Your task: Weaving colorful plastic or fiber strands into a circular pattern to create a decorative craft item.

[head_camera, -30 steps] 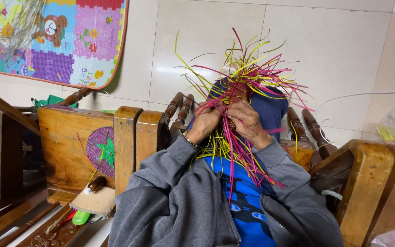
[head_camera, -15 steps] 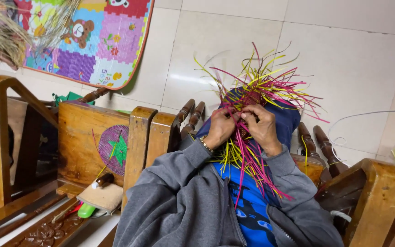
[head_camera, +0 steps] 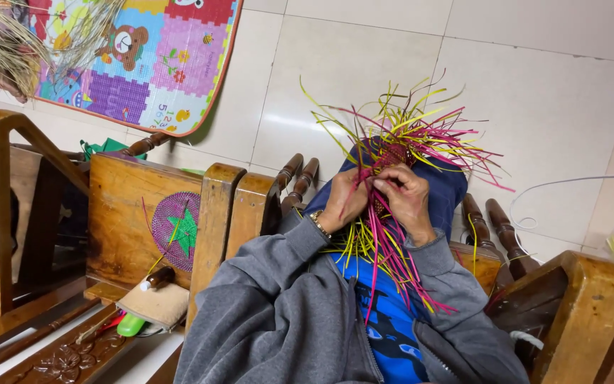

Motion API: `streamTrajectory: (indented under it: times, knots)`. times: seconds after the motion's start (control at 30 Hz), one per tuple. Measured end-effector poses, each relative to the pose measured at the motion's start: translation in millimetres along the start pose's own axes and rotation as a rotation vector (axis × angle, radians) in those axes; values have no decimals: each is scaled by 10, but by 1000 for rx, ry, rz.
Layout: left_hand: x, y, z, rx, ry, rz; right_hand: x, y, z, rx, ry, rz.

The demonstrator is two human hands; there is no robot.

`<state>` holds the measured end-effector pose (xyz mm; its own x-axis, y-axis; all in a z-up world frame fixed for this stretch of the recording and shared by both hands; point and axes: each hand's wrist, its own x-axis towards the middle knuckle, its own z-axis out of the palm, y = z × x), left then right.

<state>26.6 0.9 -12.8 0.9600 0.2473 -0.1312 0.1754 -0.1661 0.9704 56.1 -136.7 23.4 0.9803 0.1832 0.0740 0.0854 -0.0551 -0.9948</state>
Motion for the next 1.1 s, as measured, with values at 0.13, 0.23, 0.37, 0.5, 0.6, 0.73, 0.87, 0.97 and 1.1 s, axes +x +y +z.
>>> streamTrajectory:
  times: [0.13,0.23,0.37,0.5,0.6,0.73,0.87,0.97,1.1]
  knots:
    - [29,165,-17,-26,-5,-174,-103,13,-67,-82,-157,-166]
    - [36,178,-42,-68,-9,-196,-150,99,-117,-104,-273,-199]
    - [12,381,-40,-115,-2,-98,-138,69,-182,-56,-221,2]
    - [21,433,-106,-202,-51,-91,-112,133,-147,-124,-71,12]
    - [45,457,-94,-283,-49,-181,-90,32,-104,-50,-25,76]
    - [48,647,-117,-242,-38,-135,-80,-11,-70,-10,-16,101]
    - [49,667,-106,-242,-14,-128,-60,-2,-42,-50,-8,75]
    - [34,589,-99,-279,11,-154,-37,-67,-7,-104,-44,37]
    - [-8,674,-98,-218,22,-130,-18,-40,-5,-111,-67,35]
